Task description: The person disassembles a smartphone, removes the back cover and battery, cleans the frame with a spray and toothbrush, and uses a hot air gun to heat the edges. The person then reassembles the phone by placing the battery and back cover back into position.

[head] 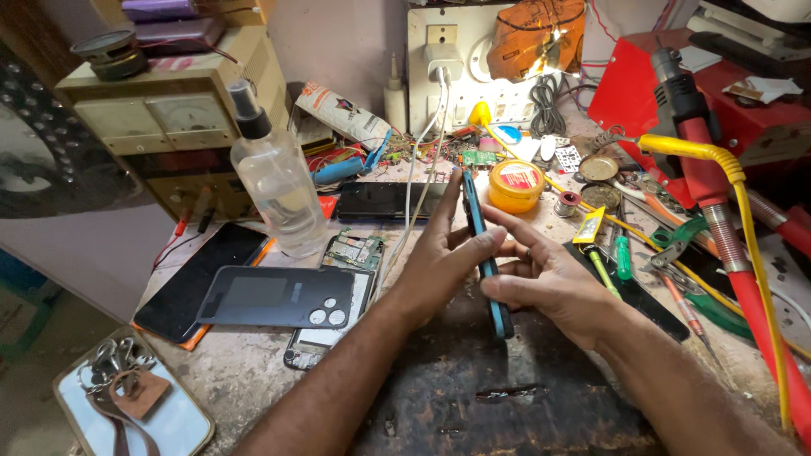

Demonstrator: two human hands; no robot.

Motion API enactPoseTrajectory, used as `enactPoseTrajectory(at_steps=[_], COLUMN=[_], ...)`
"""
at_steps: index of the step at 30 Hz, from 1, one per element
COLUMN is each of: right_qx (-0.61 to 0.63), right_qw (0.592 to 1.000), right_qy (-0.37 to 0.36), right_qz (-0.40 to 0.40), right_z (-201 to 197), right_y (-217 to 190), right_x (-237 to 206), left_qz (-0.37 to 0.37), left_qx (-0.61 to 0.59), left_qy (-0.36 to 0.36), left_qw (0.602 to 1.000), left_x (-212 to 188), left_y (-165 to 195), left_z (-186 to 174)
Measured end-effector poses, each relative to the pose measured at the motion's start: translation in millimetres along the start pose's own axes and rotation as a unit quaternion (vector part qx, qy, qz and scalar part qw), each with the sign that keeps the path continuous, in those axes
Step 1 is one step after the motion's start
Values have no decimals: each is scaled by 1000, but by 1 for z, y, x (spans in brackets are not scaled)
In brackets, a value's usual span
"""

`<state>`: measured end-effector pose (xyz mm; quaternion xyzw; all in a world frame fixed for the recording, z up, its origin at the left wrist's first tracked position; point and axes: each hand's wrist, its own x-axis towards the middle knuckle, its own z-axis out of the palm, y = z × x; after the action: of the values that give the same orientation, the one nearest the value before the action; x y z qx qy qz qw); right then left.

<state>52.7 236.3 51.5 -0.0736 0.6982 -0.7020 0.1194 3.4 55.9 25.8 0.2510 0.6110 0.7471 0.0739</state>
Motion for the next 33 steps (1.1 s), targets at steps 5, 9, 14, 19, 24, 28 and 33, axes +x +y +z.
enactPoseTrajectory(at_steps=[5,9,14,19,24,28,33], right_qx=[-72,-151,-185,-221,-286,-320,-407], right_qw=[997,987,981,970,952,933,874], right_qy=[0,20,23,24,64,83,120], right_qz=[-33,-41,-53,-100,-89,-142,-238], right_z=[4,5,5,9,13,13,9], right_y=[-4,-8,-10,-8,-6,-5,-3], right_x=[-3,-7,-9,-10,-11,-9,-9], left_qz=[113,119,111,91,116,125,124], left_qx=[113,159,165,108,189,204,214], left_qy=[22,71,97,132,191,210,229], left_qw=[987,978,975,981,956,948,942], left_x=[3,3,4,7,2,4,7], left_y=[12,13,15,18,20,19,15], left_z=[-20,-28,-26,-23,-18,-13,-14])
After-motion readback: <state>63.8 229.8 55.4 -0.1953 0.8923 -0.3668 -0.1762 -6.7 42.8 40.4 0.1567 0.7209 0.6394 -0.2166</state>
